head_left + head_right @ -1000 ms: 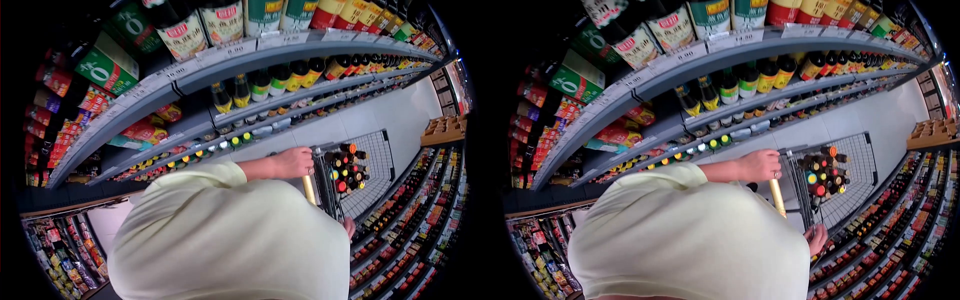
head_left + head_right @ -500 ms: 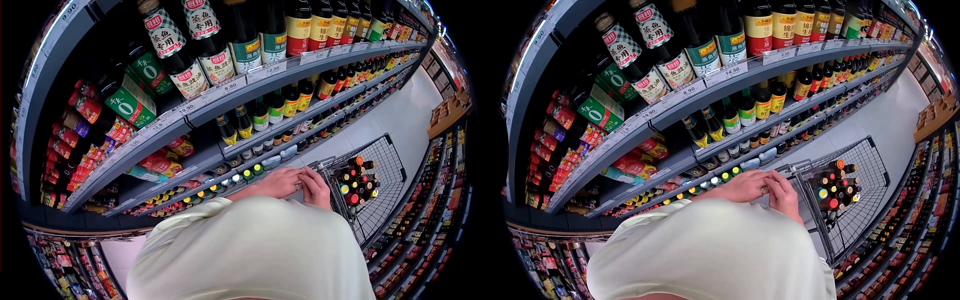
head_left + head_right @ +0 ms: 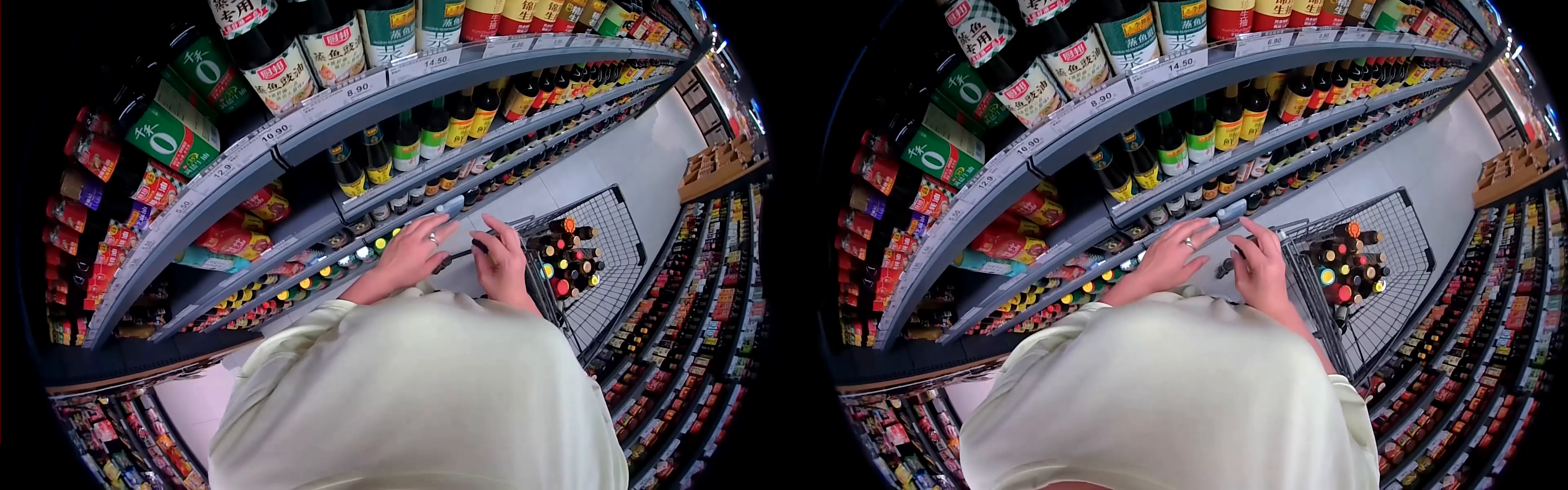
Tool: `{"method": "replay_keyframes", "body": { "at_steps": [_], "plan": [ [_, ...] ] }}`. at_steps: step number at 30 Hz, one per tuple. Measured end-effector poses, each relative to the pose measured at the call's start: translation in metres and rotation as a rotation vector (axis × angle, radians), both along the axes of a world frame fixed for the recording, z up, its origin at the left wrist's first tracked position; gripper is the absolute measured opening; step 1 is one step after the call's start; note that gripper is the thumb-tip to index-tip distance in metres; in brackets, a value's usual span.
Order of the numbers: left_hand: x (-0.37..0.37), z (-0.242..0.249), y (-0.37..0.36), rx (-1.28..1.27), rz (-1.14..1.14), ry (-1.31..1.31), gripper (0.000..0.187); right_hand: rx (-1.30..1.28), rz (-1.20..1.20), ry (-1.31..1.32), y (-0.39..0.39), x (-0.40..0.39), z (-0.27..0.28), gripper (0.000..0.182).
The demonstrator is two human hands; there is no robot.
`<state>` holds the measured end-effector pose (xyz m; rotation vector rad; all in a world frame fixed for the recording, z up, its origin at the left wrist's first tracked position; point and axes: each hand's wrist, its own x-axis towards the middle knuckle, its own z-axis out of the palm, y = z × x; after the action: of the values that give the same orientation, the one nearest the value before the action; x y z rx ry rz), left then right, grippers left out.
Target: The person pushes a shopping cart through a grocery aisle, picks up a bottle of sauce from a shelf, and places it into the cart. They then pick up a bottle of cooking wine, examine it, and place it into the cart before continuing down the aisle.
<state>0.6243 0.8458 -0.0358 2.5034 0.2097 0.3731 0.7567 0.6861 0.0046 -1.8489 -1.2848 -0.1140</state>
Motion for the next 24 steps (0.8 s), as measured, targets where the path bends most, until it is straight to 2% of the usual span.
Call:
{"method": "replay_keyframes", "body": {
  "at_steps": [2,4,7,14,16,18,22,24],
  "plan": [
    [-0.005,0.000,0.002,-0.044,0.034,0.029,0.063,0.000,0.011,0.247,0.004,0.000,-0.005,0.029],
    [-0.008,-0.001,0.004,-0.088,0.065,0.058,0.064,-0.011,0.024,0.253,0.009,0.005,-0.003,0.026],
    [-0.007,-0.002,0.008,-0.256,0.103,0.066,0.064,-0.057,0.046,0.141,0.021,0.013,0.002,0.024],
    [0.005,-0.011,0.022,-0.336,0.137,0.007,0.061,-0.075,0.073,-0.067,0.070,0.084,-0.005,0.024],
    [0.014,-0.019,0.031,-0.346,0.130,-0.017,0.061,-0.167,-0.066,0.184,0.090,0.105,0.002,0.029],
    [0.028,-0.024,0.039,-0.362,0.127,-0.051,0.062,-0.178,-0.150,0.269,0.116,0.129,0.004,0.036],
    [0.067,-0.029,0.050,-0.411,0.169,-0.048,0.064,0.088,-0.176,0.273,0.181,0.167,-0.007,0.051],
    [0.088,-0.034,0.051,-0.371,0.184,-0.079,0.068,-0.084,-0.191,0.427,0.202,0.182,0.001,0.047]
  ]
}}
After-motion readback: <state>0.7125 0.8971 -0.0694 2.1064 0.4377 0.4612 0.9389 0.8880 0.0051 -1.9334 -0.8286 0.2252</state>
